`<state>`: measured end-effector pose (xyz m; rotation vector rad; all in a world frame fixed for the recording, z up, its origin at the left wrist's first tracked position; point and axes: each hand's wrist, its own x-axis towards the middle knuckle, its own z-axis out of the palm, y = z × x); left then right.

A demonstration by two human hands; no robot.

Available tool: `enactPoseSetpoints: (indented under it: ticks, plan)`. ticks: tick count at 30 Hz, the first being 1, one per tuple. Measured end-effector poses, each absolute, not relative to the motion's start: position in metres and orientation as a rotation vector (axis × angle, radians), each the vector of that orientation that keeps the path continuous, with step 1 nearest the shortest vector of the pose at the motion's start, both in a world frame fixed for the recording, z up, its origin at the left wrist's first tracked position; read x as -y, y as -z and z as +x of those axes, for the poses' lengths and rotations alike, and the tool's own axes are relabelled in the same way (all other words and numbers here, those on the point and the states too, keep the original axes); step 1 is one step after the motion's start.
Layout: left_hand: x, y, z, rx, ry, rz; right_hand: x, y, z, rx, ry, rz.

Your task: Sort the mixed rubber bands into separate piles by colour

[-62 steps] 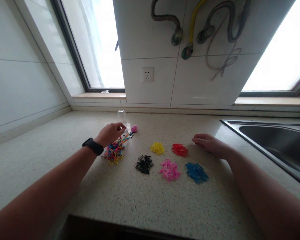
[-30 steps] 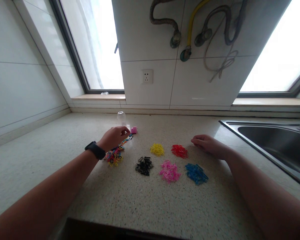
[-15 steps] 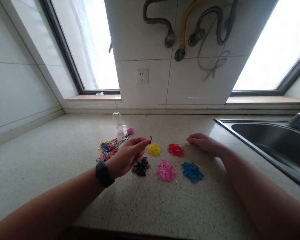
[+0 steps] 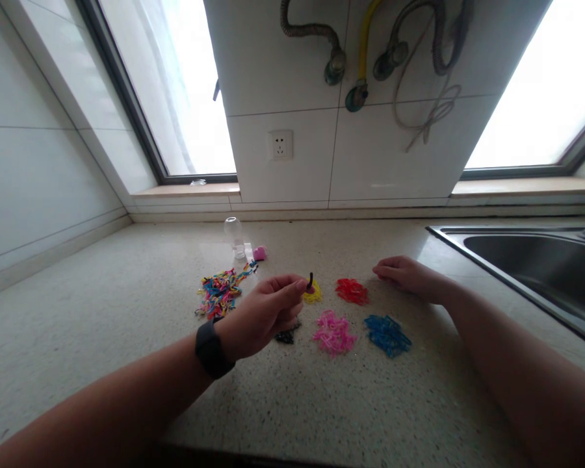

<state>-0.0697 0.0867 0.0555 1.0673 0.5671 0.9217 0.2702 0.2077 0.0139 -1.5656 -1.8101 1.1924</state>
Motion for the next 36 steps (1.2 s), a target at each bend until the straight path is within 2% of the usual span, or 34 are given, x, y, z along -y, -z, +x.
enactPoseSetpoints:
  ticks: [36]
  plan:
    - [-0.0857, -0.0500, -0.0649, -0.562, -0.965, 1.025, -0.2047, -0.0190, 0.2664, 1.818, -1.169, -1.582]
